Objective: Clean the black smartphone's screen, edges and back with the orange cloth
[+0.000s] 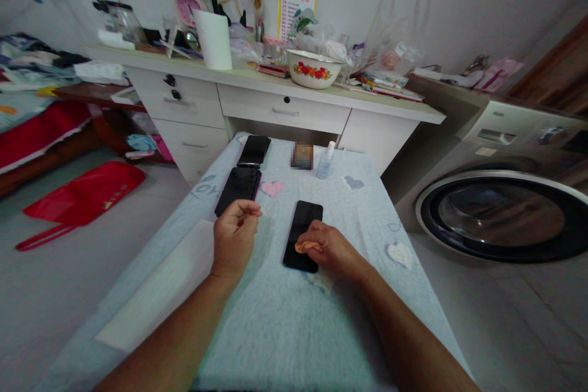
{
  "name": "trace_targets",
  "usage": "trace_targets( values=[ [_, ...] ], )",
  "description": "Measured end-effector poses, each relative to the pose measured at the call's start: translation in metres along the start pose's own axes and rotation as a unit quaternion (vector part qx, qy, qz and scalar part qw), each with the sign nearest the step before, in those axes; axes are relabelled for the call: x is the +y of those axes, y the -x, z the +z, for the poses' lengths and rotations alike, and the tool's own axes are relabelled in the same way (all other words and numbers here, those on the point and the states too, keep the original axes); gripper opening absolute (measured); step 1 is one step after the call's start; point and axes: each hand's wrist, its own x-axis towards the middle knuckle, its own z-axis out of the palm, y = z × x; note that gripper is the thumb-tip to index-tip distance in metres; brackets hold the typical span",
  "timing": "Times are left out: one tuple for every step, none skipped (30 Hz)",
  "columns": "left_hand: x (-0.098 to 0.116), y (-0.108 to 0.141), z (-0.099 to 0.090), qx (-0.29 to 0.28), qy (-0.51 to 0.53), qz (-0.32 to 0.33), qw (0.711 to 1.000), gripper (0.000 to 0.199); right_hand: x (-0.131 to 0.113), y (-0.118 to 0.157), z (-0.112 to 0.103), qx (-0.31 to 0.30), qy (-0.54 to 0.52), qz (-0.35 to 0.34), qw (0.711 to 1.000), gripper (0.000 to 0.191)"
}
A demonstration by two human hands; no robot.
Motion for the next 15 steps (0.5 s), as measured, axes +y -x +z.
trace_targets(
  values=[
    [0.001,-0.001,-0.001,0.018,-0.014,0.014,1.0,0.016,0.0,0.0,0.0,0.0,0.002,0.002,1.0,0.027],
    [0.001,-0.002,-0.001,0.034,-0.018,0.018,0.999,0.015,0.0,0.0,0.0,0.0,0.003,0.004,1.0,0.027],
    [0.0,-0.003,-0.002,0.047,-0.009,0.013,0.999,0.014,0.0,0.0,0.0,0.0,0.004,0.006,1.0,0.027],
    [-0.002,-0.005,-0.002,0.056,0.008,0.001,0.998,0.014,0.0,0.0,0.0,0.002,0.005,0.007,1.0,0.026],
    [-0.005,-0.006,-0.001,0.057,0.027,-0.015,0.998,0.014,0.0,0.0,0.001,0.002,0.007,0.009,1.0,0.026],
    [-0.008,-0.007,-0.001,0.055,0.04,-0.029,0.997,0.014,0.001,0.0,0.001,0.003,0.009,0.011,1.0,0.026],
    [-0.012,-0.008,0.0,0.053,0.047,-0.041,0.997,0.014,0.001,0.001,0.001,0.004,0.011,0.011,1.0,0.026],
    [-0.015,-0.009,0.0,0.049,0.049,-0.049,0.996,0.015,0.002,0.001,0.001,0.004,0.013,0.011,1.0,0.025],
    [-0.017,-0.009,0.0,0.044,0.046,-0.054,0.997,0.015,0.002,0.001,0.001,0.005,0.013,0.01,1.0,0.025],
    [-0.019,-0.01,0.001,0.039,0.04,-0.058,0.997,0.015,0.002,0.001,0.001,0.006,0.013,0.007,1.0,0.025],
    [-0.021,-0.01,0.001,0.037,0.034,-0.06,0.997,0.015,0.002,0.001,0.001,0.008,0.014,0.006,1.0,0.025],
    [-0.022,-0.01,0.001,0.036,0.027,-0.062,0.997,0.015,0.002,0.002,0.001,0.01,0.014,0.005,1.0,0.025],
    [-0.022,-0.01,0.001,0.038,0.02,-0.063,0.997,0.014,0.002,0.002,0.0,0.012,0.016,0.005,1.0,0.025],
    [-0.023,-0.01,0.0,0.039,0.016,-0.063,0.997,0.014,0.002,0.002,0.0,0.014,0.017,0.005,1.0,0.026],
    [-0.023,-0.01,0.0,0.04,0.012,-0.063,0.997,0.013,0.003,0.002,0.0,0.015,0.018,0.005,1.0,0.026]
  ],
)
